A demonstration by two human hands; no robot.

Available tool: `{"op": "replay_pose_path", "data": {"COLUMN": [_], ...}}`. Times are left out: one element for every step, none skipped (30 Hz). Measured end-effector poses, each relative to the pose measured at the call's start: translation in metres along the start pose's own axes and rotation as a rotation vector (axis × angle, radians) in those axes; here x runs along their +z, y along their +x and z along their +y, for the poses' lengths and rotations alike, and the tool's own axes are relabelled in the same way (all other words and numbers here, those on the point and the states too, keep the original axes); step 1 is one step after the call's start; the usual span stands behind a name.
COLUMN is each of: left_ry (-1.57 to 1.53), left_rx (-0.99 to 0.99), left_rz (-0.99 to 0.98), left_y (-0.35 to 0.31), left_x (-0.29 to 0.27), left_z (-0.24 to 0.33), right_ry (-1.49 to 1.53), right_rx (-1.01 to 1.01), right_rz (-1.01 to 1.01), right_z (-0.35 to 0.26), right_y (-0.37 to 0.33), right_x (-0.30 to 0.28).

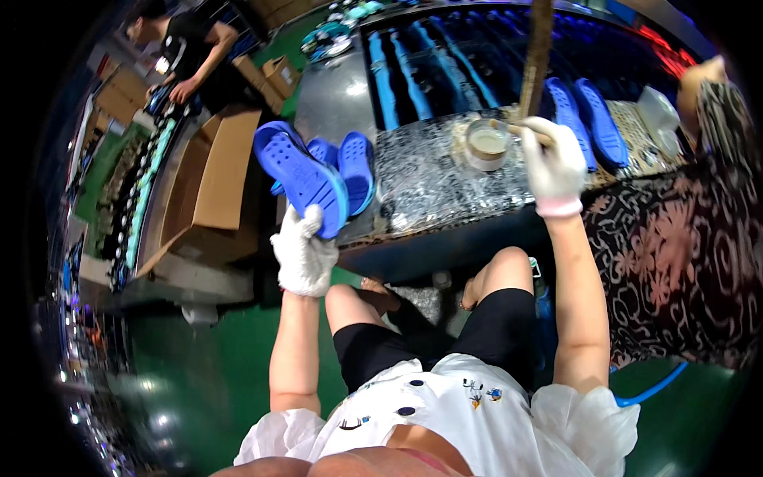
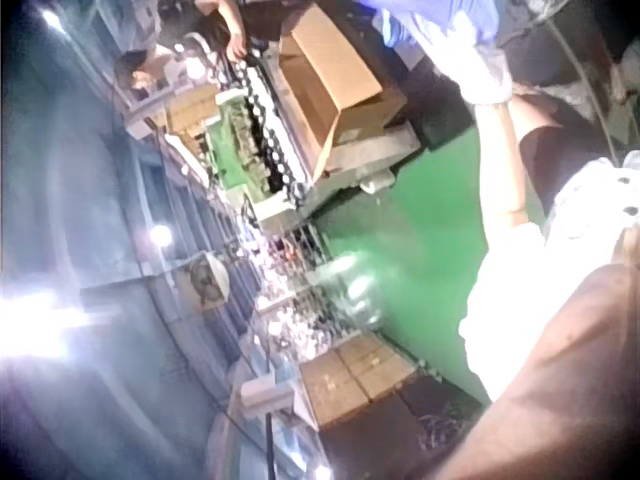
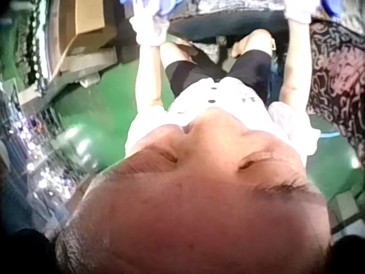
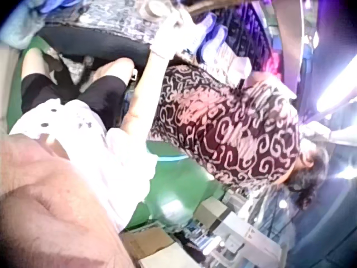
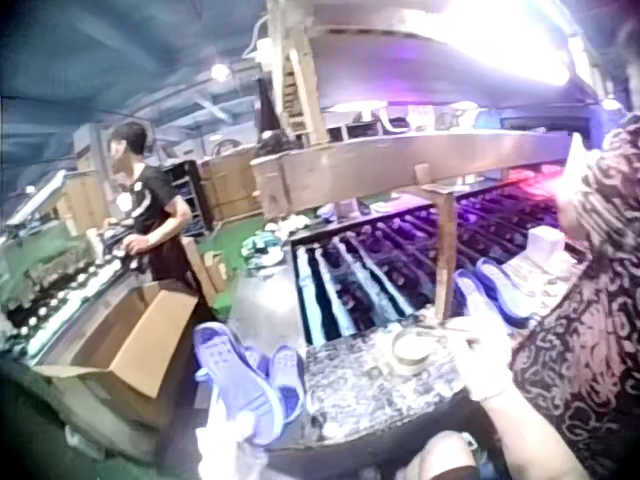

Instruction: The person applies glue to the interior bottom and perimeter of several blue clogs using a small brush dipped in a glue container, then places them onto a conveyor belt.

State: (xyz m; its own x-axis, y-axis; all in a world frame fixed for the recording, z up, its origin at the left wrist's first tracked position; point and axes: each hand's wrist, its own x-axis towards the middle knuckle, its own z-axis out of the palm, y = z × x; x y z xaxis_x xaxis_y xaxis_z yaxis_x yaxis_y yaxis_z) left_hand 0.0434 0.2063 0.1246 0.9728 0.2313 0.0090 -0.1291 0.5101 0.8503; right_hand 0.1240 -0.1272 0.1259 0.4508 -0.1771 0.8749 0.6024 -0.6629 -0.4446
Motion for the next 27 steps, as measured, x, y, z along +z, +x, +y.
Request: {"op": "replay_pose_path", "data": {"left_ry": [0.001,0.08,0.155,0.161,0.17,0.197,0.233,0.269,0.305,0.355,0.388,0.421,0.451,0.544,0.544,0.544,0.544,0.518,0.548,0.578,0.607,0.576,0.563,0.55,0.535,0.52,0.504], "left_rx": [0.058,0.074,0.06,0.096,0.13,0.167,0.186,0.198,0.209,0.227,0.202,0.176,0.151,0.247,0.235,0.225,0.215,0.184,0.201,0.218,0.234,0.394,0.345,0.296,0.275,0.254,0.261], "left_rz": [-0.038,0.031,0.046,0.082,0.114,0.1,0.14,0.172,0.2,0.241,0.253,0.265,0.278,0.266,0.251,0.233,0.216,0.194,0.173,0.152,0.132,0.122,0.135,0.149,0.156,0.164,0.169], "left_y": [-0.002,-0.001,-0.003,-0.006,-0.009,-0.011,-0.015,-0.019,-0.023,-0.026,-0.029,-0.033,-0.036,-0.037,-0.039,-0.042,-0.044,-0.045,-0.046,-0.046,-0.046,-0.042,-0.044,-0.046,-0.046,-0.047,-0.046], "left_x": [0.012,0.007,0.002,0.008,0.014,0.015,0.017,0.022,0.025,0.027,0.029,0.031,0.032,0.03,0.03,0.035,0.039,0.04,0.039,0.037,0.034,0.033,0.03,0.028,0.029,0.03,0.031], "left_z": [-0.003,-0.009,-0.011,-0.013,-0.015,-0.018,-0.019,-0.02,-0.022,-0.024,-0.024,-0.023,-0.023,-0.028,-0.03,-0.029,-0.029,-0.032,-0.033,-0.035,-0.039,-0.042,-0.042,-0.041,-0.04,-0.038,-0.039], "right_ry": [0.071,0.151,0.229,0.211,0.242,0.273,0.304,0.354,0.402,0.438,0.368,0.354,0.34,0.353,0.366,0.365,0.34,0.328,0.32,0.294,0.276,0.263,0.249,0.23,0.224,0.228,0.233], "right_rx": [0.088,0.115,0.145,0.135,0.194,0.236,0.277,0.292,0.308,0.274,0.19,0.118,0.042,0.035,0.029,-0.012,-0.038,-0.036,-0.036,-0.009,-0.021,-0.033,-0.046,-0.057,-0.042,-0.027,-0.013], "right_rz": [0.028,0.037,0.047,0.007,-0.014,-0.041,-0.067,-0.097,-0.125,-0.127,-0.209,-0.216,-0.227,-0.243,-0.26,-0.273,-0.272,-0.28,-0.287,-0.328,-0.336,-0.345,-0.355,-0.352,-0.325,-0.323,-0.32], "right_z": [-0.004,-0.012,-0.021,-0.033,-0.04,-0.05,-0.061,-0.072,-0.083,-0.091,-0.097,-0.102,-0.108,-0.114,-0.12,-0.122,-0.123,-0.125,-0.128,-0.131,-0.133,-0.134,-0.136,-0.136,-0.136,-0.135,-0.135], "right_y": [-0.01,-0.021,-0.031,-0.039,-0.051,-0.062,-0.07,-0.077,-0.082,-0.086,-0.085,-0.085,-0.083,-0.08,-0.077,-0.074,-0.073,-0.073,-0.073,-0.072,-0.07,-0.068,-0.068,-0.068,-0.07,-0.071,-0.071], "right_x": [-0.006,-0.007,-0.009,-0.019,-0.024,-0.029,-0.031,-0.034,-0.035,-0.033,-0.035,-0.032,-0.027,-0.023,-0.021,-0.019,-0.016,-0.014,-0.012,-0.012,-0.013,-0.012,-0.011,-0.013,-0.015,-0.016,-0.016]}}
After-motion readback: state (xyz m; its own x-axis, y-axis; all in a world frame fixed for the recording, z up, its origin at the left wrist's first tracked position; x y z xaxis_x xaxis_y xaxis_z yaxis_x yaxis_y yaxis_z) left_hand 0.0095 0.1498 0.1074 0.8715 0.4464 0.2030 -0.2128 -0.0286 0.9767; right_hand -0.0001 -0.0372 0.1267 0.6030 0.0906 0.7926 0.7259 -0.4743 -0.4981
